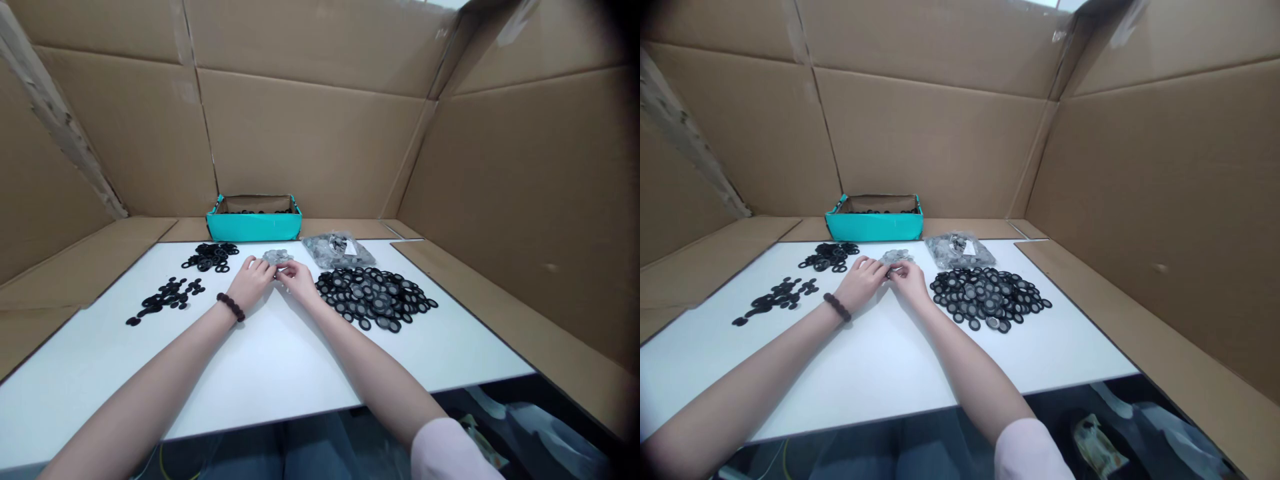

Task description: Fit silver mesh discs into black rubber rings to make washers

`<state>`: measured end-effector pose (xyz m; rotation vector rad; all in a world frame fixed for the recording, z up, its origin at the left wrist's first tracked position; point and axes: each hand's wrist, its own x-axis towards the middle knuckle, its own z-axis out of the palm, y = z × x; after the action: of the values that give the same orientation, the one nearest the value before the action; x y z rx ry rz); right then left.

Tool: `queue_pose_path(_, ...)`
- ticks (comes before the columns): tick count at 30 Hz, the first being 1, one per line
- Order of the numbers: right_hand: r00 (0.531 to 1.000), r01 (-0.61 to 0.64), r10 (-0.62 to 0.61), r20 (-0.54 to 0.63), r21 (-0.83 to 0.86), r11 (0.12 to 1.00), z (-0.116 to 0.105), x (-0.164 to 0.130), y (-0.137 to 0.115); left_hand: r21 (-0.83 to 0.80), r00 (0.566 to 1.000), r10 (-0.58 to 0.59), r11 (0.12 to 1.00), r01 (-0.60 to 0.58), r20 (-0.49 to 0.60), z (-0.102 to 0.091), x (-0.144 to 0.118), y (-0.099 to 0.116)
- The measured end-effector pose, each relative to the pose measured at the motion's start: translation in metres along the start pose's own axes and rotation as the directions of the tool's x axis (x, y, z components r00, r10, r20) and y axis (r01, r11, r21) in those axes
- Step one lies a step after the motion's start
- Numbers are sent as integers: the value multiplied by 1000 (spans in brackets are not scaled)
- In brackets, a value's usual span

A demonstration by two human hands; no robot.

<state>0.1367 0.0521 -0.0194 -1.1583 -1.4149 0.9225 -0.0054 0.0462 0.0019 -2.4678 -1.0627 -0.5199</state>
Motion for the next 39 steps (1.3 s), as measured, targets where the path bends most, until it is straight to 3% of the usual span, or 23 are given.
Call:
queue_pose_path(5, 998, 66, -67, -7, -100, 993, -1, 0, 1, 28, 1000, -27, 999, 27, 6, 2, 1, -3)
queue_pose_path(8, 995, 94, -97, -25, -107, 990, -4, 1, 0, 30, 988, -151, 988, 151, 5, 2, -3, -20)
queue_pose_path(10, 995, 93, -97, -37, -93, 991, -6, 1, -1, 19, 951, -310, 950, 310, 9, 2, -8, -37)
queue_pose_path(12, 999, 42, -43, -25, -55, 998, -8, 2, -3, 6, 869, -495, 869, 495, -4, 2, -17, -54)
queue_pose_path(16, 996, -88, 87, 19, 95, 992, -9, 2, -7, 22, 797, -603, 797, 603, 0, 0, -33, -76)
queue_pose_path(19, 993, -116, 111, 39, 180, 977, -9, 2, -9, 11, 779, -627, 779, 627, 7, -3, -37, -80)
queue_pose_path(23, 988, -140, 123, 95, 199, 970, -10, 2, -11, -29, 788, -616, 788, 616, -12, -5, -25, -71)
queue_pose_path(26, 981, -172, 149, 127, 192, 966, -10, 3, -9, -291, 827, -557, 780, 553, 78, -4, -11, -50)
queue_pose_path(28, 972, -211, 185, 145, 194, 958, -10, 3, -7, -530, 832, -530, 664, 527, 163, -2, -3, -32)
queue_pose_path(31, 963, -236, 203, 175, 193, 952, -11, 3, -5, -703, 856, -456, 526, 479, 243, -1, 3, -10)
queue_pose_path(39, 953, -231, 205, 225, 99, 968, -17, 1, -10, -784, 861, -408, 407, 469, 304, -4, 4, 2)
